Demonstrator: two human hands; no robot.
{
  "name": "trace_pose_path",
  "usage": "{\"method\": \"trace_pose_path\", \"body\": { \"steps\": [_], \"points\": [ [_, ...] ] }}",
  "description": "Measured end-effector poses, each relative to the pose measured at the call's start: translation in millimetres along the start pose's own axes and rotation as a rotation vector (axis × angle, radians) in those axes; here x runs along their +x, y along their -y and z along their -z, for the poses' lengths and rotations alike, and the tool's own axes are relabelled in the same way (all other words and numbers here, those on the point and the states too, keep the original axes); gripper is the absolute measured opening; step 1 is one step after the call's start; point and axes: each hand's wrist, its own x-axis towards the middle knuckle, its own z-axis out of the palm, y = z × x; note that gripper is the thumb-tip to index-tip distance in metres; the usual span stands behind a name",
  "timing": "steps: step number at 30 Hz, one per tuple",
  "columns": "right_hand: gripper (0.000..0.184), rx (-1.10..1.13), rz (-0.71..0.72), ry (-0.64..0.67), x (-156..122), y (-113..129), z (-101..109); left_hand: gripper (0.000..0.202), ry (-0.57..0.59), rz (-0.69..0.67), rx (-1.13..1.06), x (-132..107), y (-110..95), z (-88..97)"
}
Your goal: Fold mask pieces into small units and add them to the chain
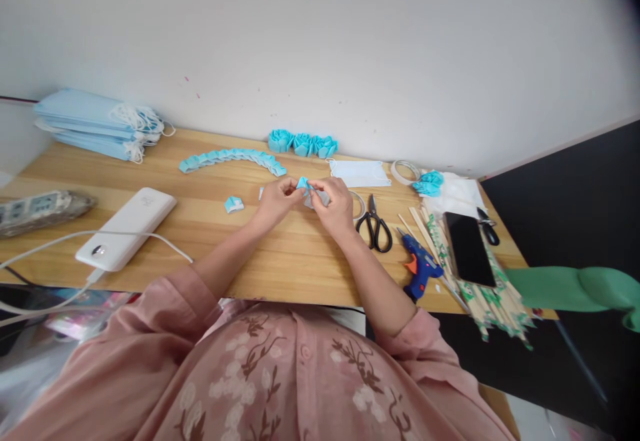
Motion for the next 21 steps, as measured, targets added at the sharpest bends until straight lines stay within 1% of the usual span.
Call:
{"method": "trace_pose_path", "body": {
  "steps": [2,6,13,18,21],
  "points": [
    [0.019,0.020,0.001,0.026,-0.2,1.7,1.9,0.020,-0.010,0.003,-0.007,1.3,1.4,1.1],
    [0.027,0.076,-0.065,0.051,-0.9,4.4,5.2,0.022,-0.012,0.032,-0.003,2.5,4.2,2.7],
    [0.022,0.079,-0.113,0.019,-0.3,1.9,2.6,0.021,0.014,0.044,0.010,-0.4,-2.0,2.7],
    [0.028,0.106,-0.136,0.005,0.5,0.6,2.1,0.018,0.044,0.047,-0.012,-0.2,-4.0,2.7],
    [0.033,0.176,-0.189,0.008,1.2,-0.9,1.6,0.019,0.064,0.044,-0.025,0.9,-1.3,2.9]
  ]
}}
